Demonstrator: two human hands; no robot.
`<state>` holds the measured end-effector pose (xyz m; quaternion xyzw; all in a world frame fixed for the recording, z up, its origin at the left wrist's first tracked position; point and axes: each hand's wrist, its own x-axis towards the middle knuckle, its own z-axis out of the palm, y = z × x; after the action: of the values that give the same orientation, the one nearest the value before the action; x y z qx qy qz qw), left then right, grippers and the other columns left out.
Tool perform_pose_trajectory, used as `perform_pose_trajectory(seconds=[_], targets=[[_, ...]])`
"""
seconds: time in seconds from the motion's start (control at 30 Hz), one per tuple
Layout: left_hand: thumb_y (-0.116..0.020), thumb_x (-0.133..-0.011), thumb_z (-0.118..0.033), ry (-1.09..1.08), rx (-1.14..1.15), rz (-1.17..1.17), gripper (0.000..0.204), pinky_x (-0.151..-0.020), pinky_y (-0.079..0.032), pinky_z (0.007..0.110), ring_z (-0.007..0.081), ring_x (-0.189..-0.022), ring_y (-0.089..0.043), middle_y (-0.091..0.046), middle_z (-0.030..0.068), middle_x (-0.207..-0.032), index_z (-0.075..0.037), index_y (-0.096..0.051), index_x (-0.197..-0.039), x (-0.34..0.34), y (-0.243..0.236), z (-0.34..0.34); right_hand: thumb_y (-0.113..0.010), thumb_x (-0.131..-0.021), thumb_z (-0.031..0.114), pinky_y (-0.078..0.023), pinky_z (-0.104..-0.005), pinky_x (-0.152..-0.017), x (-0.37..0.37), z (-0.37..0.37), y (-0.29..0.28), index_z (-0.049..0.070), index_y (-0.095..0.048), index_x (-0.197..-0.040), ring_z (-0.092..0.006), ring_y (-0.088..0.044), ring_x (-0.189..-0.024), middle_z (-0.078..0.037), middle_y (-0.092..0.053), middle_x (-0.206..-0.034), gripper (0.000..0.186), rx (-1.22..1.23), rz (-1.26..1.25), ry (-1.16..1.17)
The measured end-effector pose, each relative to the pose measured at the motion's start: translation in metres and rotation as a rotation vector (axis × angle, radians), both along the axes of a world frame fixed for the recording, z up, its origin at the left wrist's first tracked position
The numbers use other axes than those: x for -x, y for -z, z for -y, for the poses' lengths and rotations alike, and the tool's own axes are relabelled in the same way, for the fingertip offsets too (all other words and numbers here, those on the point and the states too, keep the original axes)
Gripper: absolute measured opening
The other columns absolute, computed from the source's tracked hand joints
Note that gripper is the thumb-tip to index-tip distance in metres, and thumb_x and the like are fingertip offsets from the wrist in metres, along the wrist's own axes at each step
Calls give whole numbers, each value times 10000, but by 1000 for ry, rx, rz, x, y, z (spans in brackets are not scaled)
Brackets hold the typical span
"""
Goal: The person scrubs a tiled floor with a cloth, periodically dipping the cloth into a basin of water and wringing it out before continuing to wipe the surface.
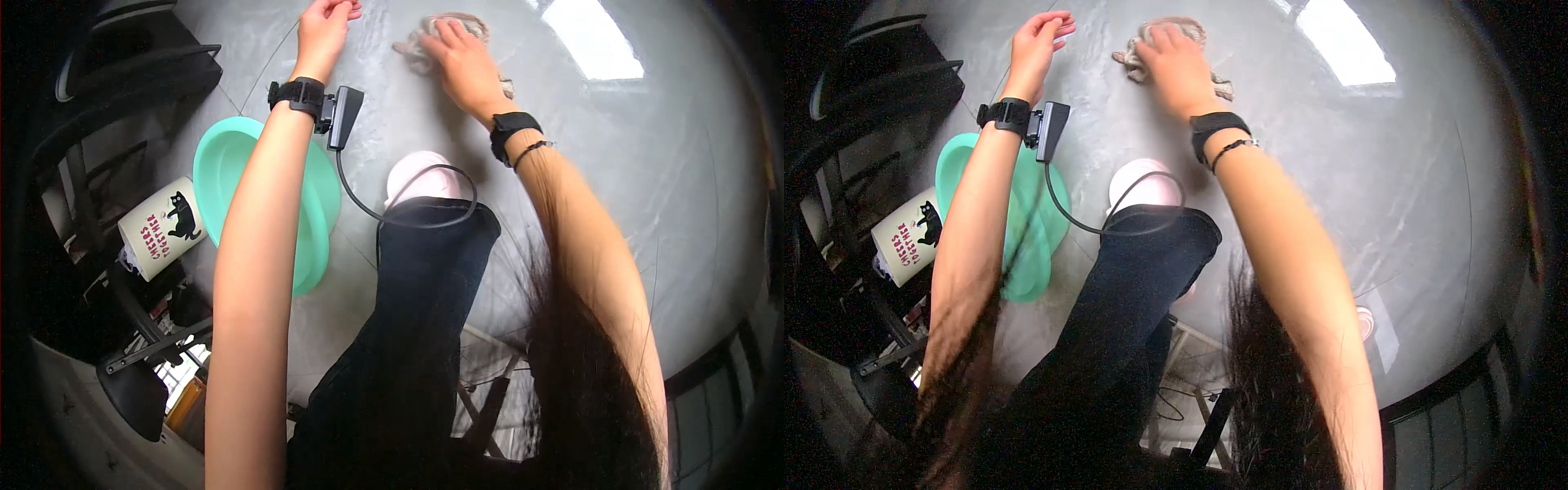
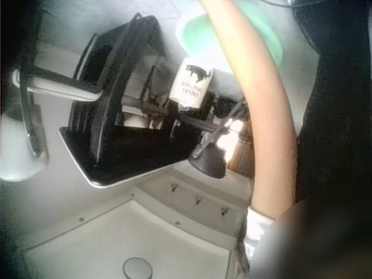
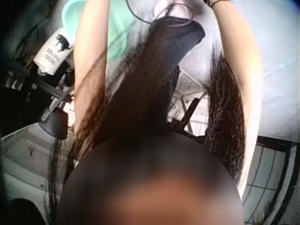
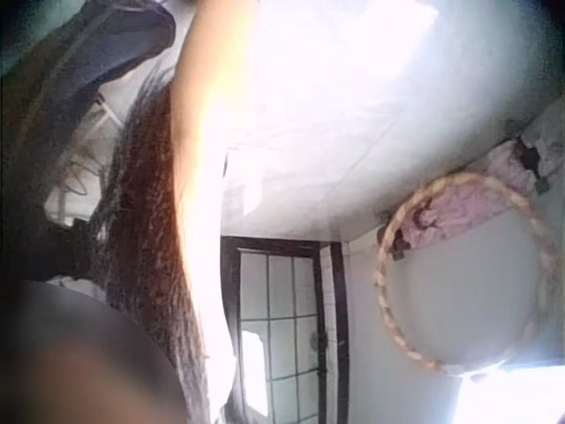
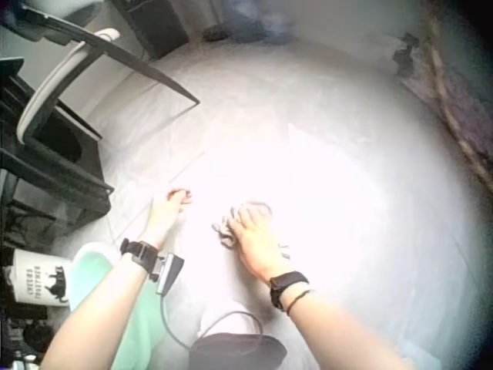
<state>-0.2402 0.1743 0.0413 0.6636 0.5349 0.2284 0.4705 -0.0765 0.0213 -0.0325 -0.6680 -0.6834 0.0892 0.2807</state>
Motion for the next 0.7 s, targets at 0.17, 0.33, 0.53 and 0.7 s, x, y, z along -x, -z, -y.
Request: perform_pose_trajectory(seconds=[0.17,0.33,0.53,0.7], targets=[[-566,-949,-215,-59,76,76,247,-788,-478,273,128,-934,-628,-678,67,-1005,-8,-645,-1060,0,24,0,-543,-788,19,-290,-441,-1143,51,10,21,181,-635,-1231,-265,-380,-1374,-71,-489,-1418,481,-49,38,-481],[-565,-943,-194,-108,119,193,223,-754,-486,261,131,-901,-634,-681,62,-978,-13,-655,-1036,3,21,15,-561,-770,-3,-267,-433,-1160,30,31,0,160,-635,-1235,-236,-375,-1381,-74,-491,-1422,498,68,-16,-625],[-569,-942,-176,-82,79,153,212,-738,-503,268,141,-854,-641,-678,71,-951,-3,-649,-1035,-3,32,20,-577,-736,-15,-304,-448,-1138,-15,102,-6,138,-635,-1233,-255,-401,-1353,-88,-518,-1382,523,94,-12,-563],[-574,-941,-155,-57,100,274,212,-762,-518,282,156,-841,-643,-676,98,-931,25,-643,-1030,-17,37,34,-558,-792,61,-296,-439,-1141,-39,172,-23,143,-630,-1241,-253,-413,-1347,-70,-511,-1398,462,244,37,-594]])
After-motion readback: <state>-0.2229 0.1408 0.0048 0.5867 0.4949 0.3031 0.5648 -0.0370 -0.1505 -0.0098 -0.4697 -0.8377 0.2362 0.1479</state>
